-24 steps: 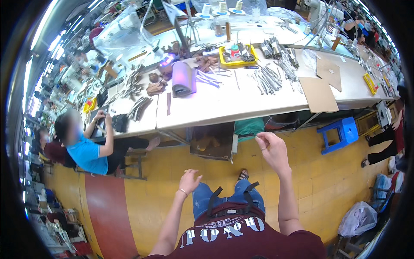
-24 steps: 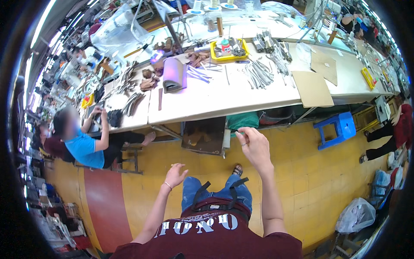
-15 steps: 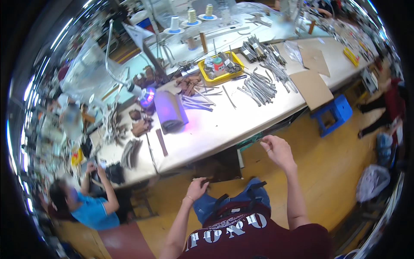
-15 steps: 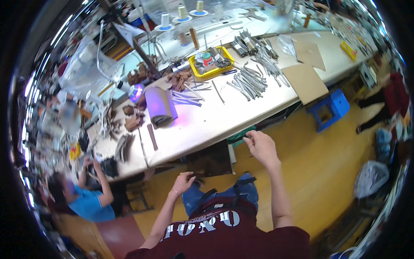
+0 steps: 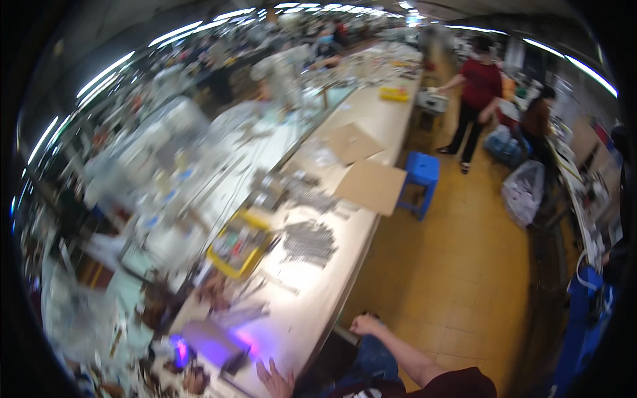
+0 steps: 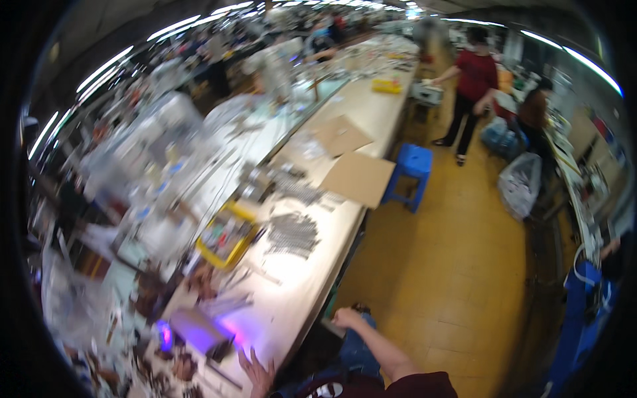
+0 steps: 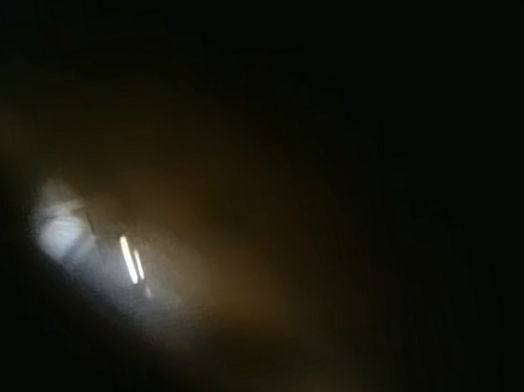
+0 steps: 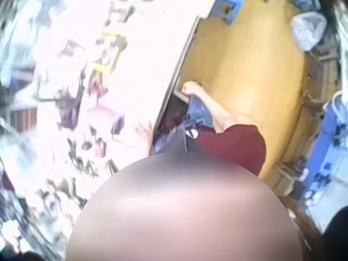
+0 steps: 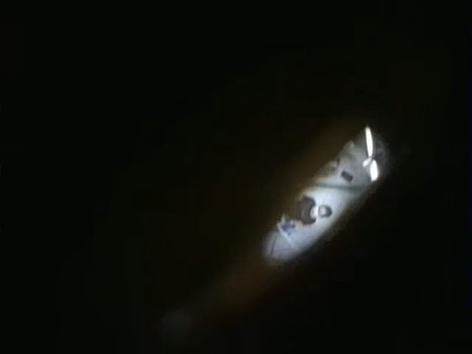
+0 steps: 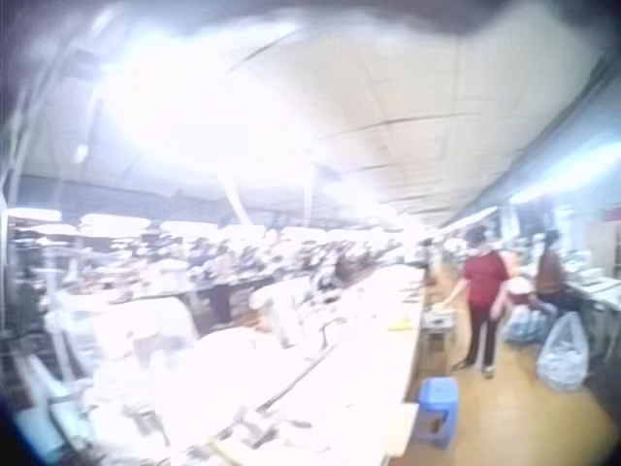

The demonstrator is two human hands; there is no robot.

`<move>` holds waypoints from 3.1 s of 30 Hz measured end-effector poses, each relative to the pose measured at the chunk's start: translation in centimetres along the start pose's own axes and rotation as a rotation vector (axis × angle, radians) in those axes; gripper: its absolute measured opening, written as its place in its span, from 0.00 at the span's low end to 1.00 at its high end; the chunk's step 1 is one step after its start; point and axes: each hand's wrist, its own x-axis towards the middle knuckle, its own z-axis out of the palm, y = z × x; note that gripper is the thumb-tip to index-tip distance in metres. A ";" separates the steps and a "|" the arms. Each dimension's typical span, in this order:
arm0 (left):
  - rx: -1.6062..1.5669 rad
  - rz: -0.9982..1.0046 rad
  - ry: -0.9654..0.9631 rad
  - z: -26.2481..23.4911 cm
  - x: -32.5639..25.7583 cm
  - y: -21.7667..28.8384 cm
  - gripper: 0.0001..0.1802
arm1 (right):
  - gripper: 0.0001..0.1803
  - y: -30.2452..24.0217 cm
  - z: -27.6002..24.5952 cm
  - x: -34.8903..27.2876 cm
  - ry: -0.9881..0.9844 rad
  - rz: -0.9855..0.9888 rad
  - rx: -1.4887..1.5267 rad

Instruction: The person repeatedly picks up thin strips and rubber bands from a workbench, wraps the bands around the strips, and places the finished items on the table. The person also moves a bundle of finished cords into a yellow tray.

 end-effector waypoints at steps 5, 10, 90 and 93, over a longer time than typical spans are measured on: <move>0.138 -0.069 -0.116 3.8 2.6 0.2 0.36 | 0.21 3.8 1.1 4.9 -0.016 0.131 0.274; 0.210 -0.099 -0.166 5.2 3.4 0.0 0.37 | 0.12 2.5 -5.1 3.8 0.850 0.080 0.708; 0.418 -0.291 -0.223 6.0 2.8 2.1 0.29 | 0.14 -12.2 -2.3 9.4 0.550 -0.732 0.600; 0.473 -0.301 -0.260 5.8 2.9 2.8 0.25 | 0.13 -12.3 -2.5 9.1 0.567 -0.713 0.616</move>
